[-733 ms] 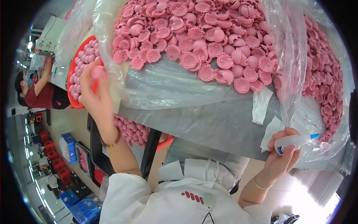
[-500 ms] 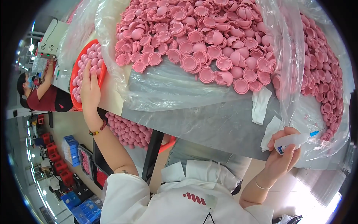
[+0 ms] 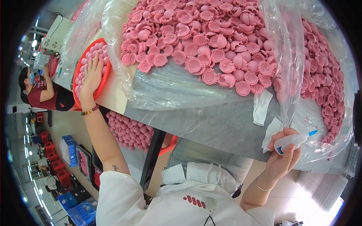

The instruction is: Applying glue to small pink plastic caps and assembling them at a factory workstation.

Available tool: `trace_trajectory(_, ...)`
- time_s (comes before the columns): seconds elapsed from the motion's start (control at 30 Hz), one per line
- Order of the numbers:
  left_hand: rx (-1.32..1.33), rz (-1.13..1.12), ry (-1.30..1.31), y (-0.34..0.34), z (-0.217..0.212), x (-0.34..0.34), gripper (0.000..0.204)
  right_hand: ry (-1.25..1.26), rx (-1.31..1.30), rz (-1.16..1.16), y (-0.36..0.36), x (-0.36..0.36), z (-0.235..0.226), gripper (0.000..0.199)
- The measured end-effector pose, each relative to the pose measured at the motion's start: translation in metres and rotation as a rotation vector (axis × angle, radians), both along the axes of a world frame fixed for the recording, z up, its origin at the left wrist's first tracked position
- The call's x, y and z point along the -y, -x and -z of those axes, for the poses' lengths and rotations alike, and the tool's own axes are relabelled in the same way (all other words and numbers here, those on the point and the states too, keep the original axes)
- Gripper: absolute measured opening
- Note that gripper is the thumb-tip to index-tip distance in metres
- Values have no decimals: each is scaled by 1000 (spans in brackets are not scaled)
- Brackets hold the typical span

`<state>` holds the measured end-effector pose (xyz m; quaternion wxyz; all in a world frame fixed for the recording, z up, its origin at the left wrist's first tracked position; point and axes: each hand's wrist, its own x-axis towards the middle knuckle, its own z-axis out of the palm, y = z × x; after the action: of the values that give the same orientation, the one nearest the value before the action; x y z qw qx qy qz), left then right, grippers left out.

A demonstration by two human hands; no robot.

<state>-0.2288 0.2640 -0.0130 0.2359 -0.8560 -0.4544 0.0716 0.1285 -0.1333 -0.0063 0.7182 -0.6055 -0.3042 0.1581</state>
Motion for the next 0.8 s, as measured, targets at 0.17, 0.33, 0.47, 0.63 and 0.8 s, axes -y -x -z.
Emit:
trace_trajectory(0.17, 1082, -132, 303, -71, -28, 55, 41, 14, -6, 14, -2, 1, 3, 43)
trace_trajectory(0.33, 783, 271, 112, -128, -50, 121, 19, 25, 8, 6, -1, 1, 0, 43)
trace_trajectory(0.47, 716, 338, 338, -138, -38, 128, 12, 26, 3, 2, 0, 0, -1, 43)
trace_trajectory(0.63, 929, 311, 422, -142, -32, 146, 13, 38, 7, 56, 2, 1, -2, 44)
trace_trajectory(0.8, 1642, 461, 1506, -171, -45, 225, 16, -34, -107, 37, 6, 5, -8, 45)
